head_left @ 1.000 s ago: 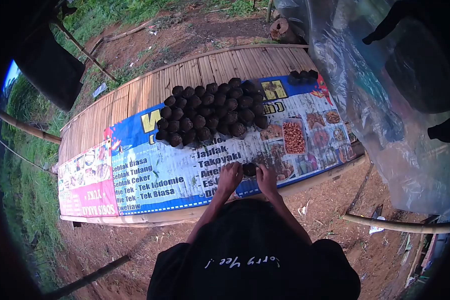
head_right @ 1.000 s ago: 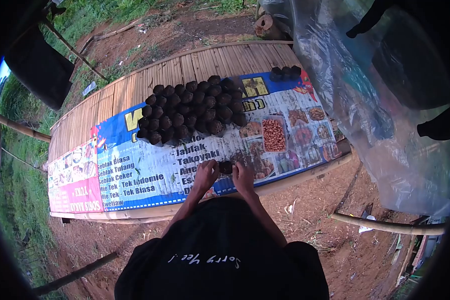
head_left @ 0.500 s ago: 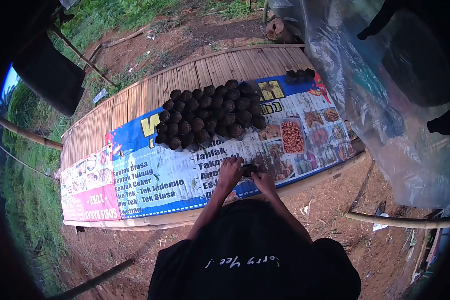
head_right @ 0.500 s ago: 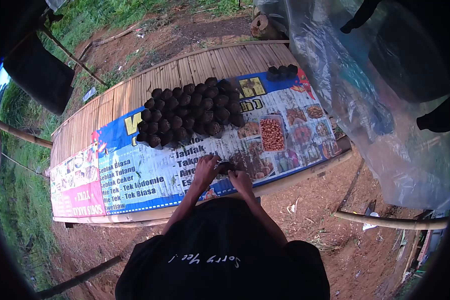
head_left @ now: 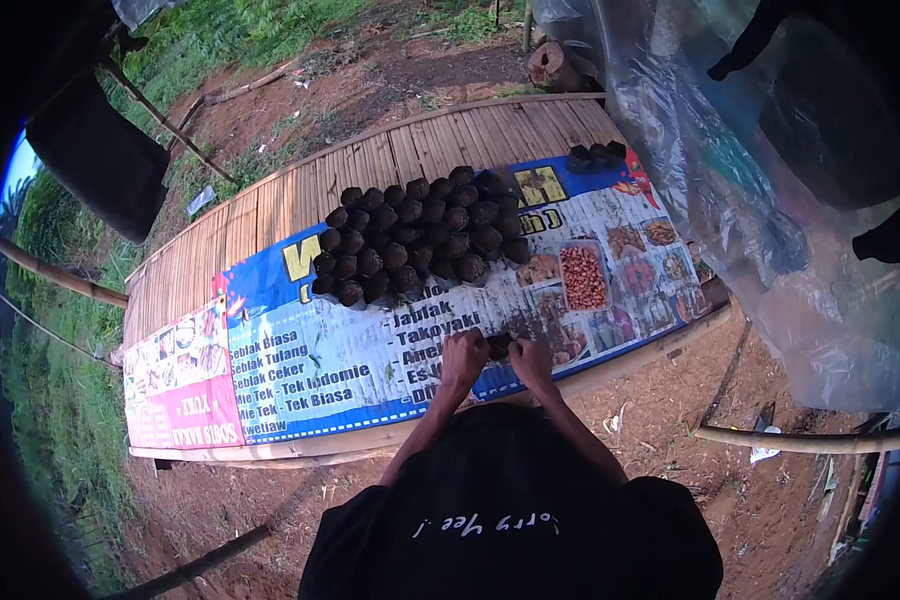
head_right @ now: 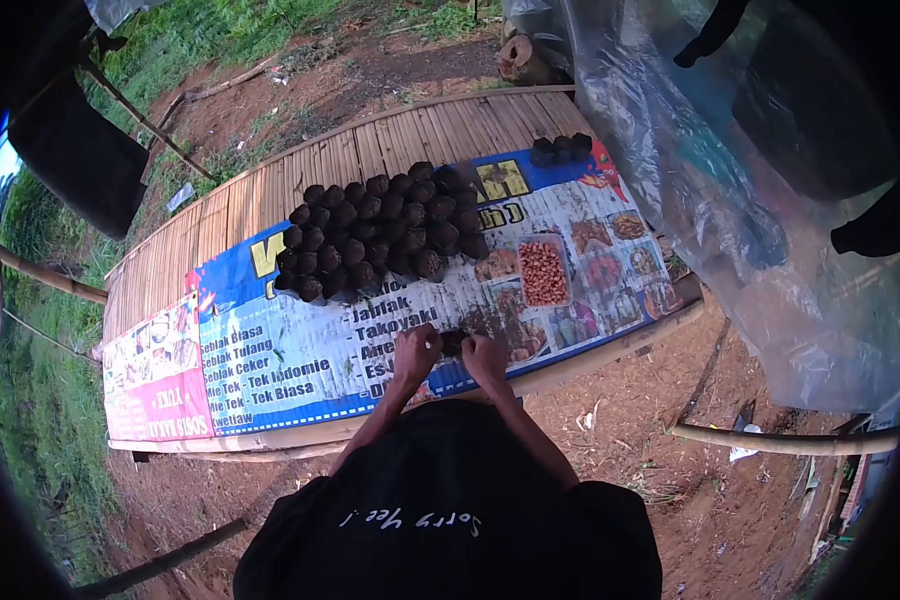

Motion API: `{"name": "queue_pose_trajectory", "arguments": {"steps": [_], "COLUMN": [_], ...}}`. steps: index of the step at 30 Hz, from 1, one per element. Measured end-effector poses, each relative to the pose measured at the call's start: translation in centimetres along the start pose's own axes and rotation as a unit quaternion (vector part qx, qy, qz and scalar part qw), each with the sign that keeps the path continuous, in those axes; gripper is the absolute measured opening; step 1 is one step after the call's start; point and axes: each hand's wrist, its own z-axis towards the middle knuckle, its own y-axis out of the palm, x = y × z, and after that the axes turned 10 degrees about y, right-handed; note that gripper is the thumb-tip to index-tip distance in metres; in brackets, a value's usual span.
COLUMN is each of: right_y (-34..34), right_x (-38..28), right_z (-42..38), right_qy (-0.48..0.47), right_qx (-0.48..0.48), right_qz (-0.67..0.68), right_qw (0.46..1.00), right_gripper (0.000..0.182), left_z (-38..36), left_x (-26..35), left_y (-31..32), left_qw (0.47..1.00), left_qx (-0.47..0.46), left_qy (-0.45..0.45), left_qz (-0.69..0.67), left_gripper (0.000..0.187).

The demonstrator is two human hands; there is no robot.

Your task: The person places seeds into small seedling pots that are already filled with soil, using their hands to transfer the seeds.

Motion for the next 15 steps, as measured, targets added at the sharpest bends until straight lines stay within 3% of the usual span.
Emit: {"name": "queue_pose_trajectory", "arguments": {"steps": [15], "right_y": [0.6], "right_x": [0.7], "right_z": [1.2], "right_qy": [-0.092], "right_qx": [0.021], "right_qz": [0.026], "right_qw": [0.995], "right_gripper": [0.028], "left_z": [-0.1], "left_x": [-0.8], "left_y": [0.0], "left_qw": [0.996], "left_qx": [0.003], "left_qy": [-0.055], "left_qz": [-0.076], "left_gripper": [0.012]}}
